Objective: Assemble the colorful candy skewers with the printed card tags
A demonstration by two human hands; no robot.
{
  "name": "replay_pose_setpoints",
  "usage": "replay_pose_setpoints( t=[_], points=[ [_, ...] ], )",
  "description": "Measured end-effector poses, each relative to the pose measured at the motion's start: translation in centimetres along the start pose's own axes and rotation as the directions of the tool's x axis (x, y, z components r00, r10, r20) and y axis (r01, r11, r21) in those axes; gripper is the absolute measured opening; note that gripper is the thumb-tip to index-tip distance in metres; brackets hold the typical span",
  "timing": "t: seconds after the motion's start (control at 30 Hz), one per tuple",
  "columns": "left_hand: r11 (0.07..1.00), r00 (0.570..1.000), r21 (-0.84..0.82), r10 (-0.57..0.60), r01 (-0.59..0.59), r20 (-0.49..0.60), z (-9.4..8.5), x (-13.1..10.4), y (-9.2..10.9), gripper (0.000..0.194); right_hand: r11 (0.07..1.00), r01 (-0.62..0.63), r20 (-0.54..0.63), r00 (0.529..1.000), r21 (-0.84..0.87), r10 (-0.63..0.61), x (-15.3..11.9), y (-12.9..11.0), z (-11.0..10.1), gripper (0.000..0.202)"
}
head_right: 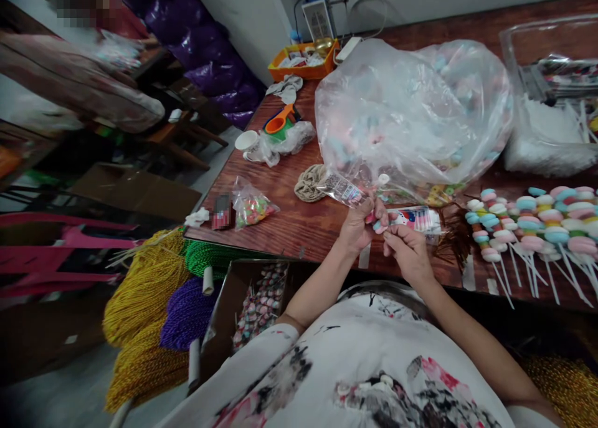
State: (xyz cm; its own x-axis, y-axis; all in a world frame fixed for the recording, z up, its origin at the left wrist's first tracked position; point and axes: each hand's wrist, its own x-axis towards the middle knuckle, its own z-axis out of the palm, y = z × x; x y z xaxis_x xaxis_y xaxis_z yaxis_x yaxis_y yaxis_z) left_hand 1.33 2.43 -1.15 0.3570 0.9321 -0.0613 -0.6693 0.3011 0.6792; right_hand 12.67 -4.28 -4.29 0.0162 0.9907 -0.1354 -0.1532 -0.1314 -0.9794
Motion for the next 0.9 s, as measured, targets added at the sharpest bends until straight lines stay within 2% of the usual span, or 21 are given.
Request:
replay_pose_setpoints(
  t=[0.1, 0.2, 0.37, 0.47, 0.6, 0.7, 0.77, 0.83, 0.9],
  points=[
    [0.998, 0.997, 0.033, -0.047, 0.05, -0.067, 0.3, -0.2, -0.5, 0.05, 0.999, 0.044, -0.051, 0.998, 0.002, -0.044, 0.4, 0.0, 0.5, 0.022],
    [0.997, 0.982, 0.019, -0.074, 0.079, -0.171, -0.3, -0.1, 0.2, 0.045, 0.996, 0.081, -0.055, 0.995, -0.028, -0.083, 0.8, -0.2, 0.2, 0.022],
    [0.996, 0.978, -0.043, 0.072, -0.081, -0.193, -1.5, 0.8, 2.7, 0.034, 0.997, 0.019, 0.07, 0.997, -0.07, -0.014, 0.7, -0.6, -0.9, 0.024],
    [0.997, 0.971, -0.029, 0.061, -0.07, -0.232, -1.3, 1.3, 3.4, 0.026, 0.974, 0.076, 0.059, 0.996, -0.216, -0.065, 0.3, -0.9, -1.0, 0.029],
    [0.996, 0.965, -0.077, -0.063, 0.045, -0.255, -1.1, 1.1, 3.0, 0.038, 0.872, 0.209, -0.03, 0.969, -0.442, -0.247, -0.3, -1.3, -0.9, 0.026],
    [0.991, 0.971, -0.126, -0.075, 0.046, -0.229, -1.4, 0.7, 2.2, 0.039, 0.677, 0.327, 0.005, 0.902, -0.659, -0.431, -0.4, -0.9, -1.0, 0.017],
    [0.991, 0.972, -0.135, -0.042, 0.01, -0.231, -1.5, 0.4, 1.6, 0.038, 0.563, 0.365, 0.049, 0.866, -0.741, -0.497, -0.4, -0.5, -1.1, 0.017],
    [0.991, 0.974, -0.125, 0.02, -0.049, -0.225, -1.3, 0.1, 1.1, 0.036, 0.546, 0.373, 0.07, 0.866, -0.75, -0.496, -0.3, -0.2, -0.9, 0.017],
    [0.99, 0.98, -0.106, 0.068, -0.089, -0.189, -1.0, -0.1, 0.5, 0.033, 0.647, 0.349, 0.072, 0.908, -0.678, -0.414, -0.2, 0.0, -0.6, 0.014]
  ],
)
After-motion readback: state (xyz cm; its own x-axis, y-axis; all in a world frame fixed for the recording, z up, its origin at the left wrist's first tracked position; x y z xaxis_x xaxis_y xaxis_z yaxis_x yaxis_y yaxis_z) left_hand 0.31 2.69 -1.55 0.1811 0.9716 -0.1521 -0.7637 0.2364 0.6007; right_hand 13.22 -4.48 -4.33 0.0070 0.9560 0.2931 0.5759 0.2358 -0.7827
